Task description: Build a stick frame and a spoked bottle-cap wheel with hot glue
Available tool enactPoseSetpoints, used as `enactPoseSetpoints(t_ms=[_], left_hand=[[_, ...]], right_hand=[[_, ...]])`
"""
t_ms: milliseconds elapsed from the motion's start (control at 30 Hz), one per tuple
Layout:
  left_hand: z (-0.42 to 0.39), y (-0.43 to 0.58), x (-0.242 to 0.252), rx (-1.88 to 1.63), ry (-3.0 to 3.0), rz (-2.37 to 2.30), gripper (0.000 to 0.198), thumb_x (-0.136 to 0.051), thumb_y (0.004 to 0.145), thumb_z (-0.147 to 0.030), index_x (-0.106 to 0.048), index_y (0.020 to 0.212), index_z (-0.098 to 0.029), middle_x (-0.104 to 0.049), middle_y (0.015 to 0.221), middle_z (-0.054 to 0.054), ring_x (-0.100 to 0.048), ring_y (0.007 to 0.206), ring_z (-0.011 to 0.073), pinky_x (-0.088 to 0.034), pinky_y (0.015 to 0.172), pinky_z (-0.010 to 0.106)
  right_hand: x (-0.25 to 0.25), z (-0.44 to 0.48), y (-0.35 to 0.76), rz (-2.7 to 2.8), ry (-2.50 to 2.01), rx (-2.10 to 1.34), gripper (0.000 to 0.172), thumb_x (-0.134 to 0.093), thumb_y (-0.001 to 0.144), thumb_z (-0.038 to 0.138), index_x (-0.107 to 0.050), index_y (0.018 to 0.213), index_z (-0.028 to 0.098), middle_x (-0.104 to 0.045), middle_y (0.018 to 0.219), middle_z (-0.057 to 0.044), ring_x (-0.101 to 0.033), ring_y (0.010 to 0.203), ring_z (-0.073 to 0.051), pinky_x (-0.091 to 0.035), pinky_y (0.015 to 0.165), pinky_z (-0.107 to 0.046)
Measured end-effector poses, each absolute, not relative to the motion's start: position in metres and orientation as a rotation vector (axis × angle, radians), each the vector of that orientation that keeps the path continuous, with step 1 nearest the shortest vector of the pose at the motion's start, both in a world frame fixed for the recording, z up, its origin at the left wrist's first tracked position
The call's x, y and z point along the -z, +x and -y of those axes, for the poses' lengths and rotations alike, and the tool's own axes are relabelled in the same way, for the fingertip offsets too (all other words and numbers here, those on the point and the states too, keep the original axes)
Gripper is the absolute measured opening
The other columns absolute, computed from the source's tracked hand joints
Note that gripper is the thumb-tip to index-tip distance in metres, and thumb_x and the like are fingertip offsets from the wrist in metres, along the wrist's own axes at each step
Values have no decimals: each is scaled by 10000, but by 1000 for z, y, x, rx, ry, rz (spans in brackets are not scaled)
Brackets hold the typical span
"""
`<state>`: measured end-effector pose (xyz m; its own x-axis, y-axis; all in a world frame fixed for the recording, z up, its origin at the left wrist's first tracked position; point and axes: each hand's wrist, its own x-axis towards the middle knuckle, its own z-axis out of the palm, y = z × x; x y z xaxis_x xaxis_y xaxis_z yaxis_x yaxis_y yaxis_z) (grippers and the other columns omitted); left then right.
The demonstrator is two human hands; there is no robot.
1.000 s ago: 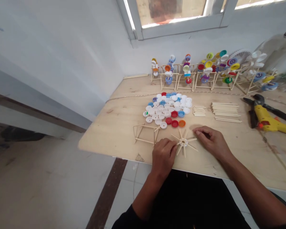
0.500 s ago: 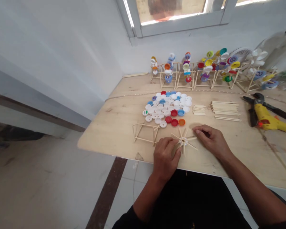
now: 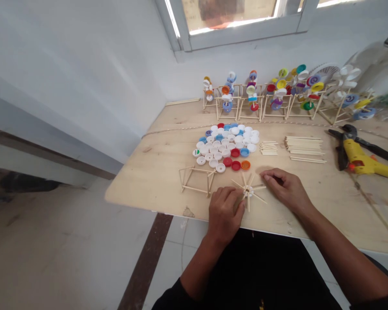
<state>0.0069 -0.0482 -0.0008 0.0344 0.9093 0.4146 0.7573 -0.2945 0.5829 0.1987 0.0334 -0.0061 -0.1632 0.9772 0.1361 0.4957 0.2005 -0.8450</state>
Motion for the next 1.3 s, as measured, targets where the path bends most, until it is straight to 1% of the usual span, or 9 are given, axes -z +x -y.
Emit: enactPoseSetpoints(t_ms=[167, 267, 400, 567, 733, 833, 1000, 1133, 1300], left_hand=[[48, 5, -2, -1052, 2113, -1699, 173, -572, 833, -168, -639, 991, -194, -642, 937, 64, -567, 892, 213, -467, 816, 364], [48, 7, -5, -1047, 2148, -1674, 201, -548, 845, -166, -647, 1017, -198, -625, 983, 75, -544, 940, 220, -454, 845, 370], [50, 10, -9, -1025, 2218, -1654, 228, -569, 846, -229, -665, 1052, -225, -586, 1073, 87, -504, 1011, 242, -427, 886, 403], [51, 11, -10, -974, 2259, -1641, 246, -593, 841, -289, -672, 1072, -255, -576, 1108, 86, -472, 1047, 264, -402, 914, 432], [51, 11, -8, -1073, 2214, -1665, 239, -579, 847, -277, -671, 1064, -240, -575, 1079, 89, -478, 1026, 251, -412, 915, 422], [51, 12, -7, -1061, 2214, -1680, 246, -582, 838, -260, -664, 1069, -235, -575, 1072, 91, -485, 1021, 254, -417, 908, 424], [52, 10, -4, -1119, 2142, -1709, 268, -555, 847, -177, -630, 1103, -205, -599, 1022, 83, -510, 1004, 235, -420, 918, 405], [52, 8, -2, -1198, 2102, -1745, 211, -516, 873, -159, -633, 1046, -198, -626, 959, 68, -548, 957, 217, -446, 872, 373], [51, 7, 2, -1245, 2069, -1741, 186, -498, 880, -135, -633, 990, -200, -653, 917, 51, -577, 895, 206, -458, 818, 365]], right_hand=[[6, -33, 198, 1761, -1385, -874, 254, -561, 816, 374, -711, 901, 187, -735, 939, -69, -672, 850, -205, -523, 768, -345], [6, -33, 198, 1763, -1374, -864, 255, -559, 820, 377, -710, 898, 186, -734, 932, -67, -672, 839, -203, -524, 759, -345], [7, -33, 199, 1769, -1368, -852, 250, -556, 823, 370, -710, 897, 188, -733, 952, -70, -672, 854, -207, -526, 770, -354], [7, -33, 199, 1782, -1369, -849, 248, -556, 823, 369, -710, 904, 192, -734, 957, -68, -671, 872, -214, -525, 779, -356], [7, -33, 199, 1790, -1372, -844, 254, -548, 828, 375, -712, 903, 197, -735, 940, -60, -670, 847, -208, -527, 760, -349], [7, -33, 199, 1789, -1363, -847, 258, -542, 831, 377, -712, 903, 197, -733, 949, -63, -670, 858, -207, -526, 762, -347], [5, -33, 199, 1804, -1352, -845, 252, -532, 833, 367, -713, 879, 198, -733, 923, -57, -667, 826, -196, -524, 746, -334], [5, -32, 199, 1817, -1348, -834, 249, -531, 836, 365, -710, 880, 198, -734, 907, -55, -669, 816, -193, -528, 736, -324], [5, -33, 199, 1842, -1336, -823, 258, -519, 849, 369, -711, 891, 202, -734, 912, -60, -674, 815, -198, -535, 732, -322]])
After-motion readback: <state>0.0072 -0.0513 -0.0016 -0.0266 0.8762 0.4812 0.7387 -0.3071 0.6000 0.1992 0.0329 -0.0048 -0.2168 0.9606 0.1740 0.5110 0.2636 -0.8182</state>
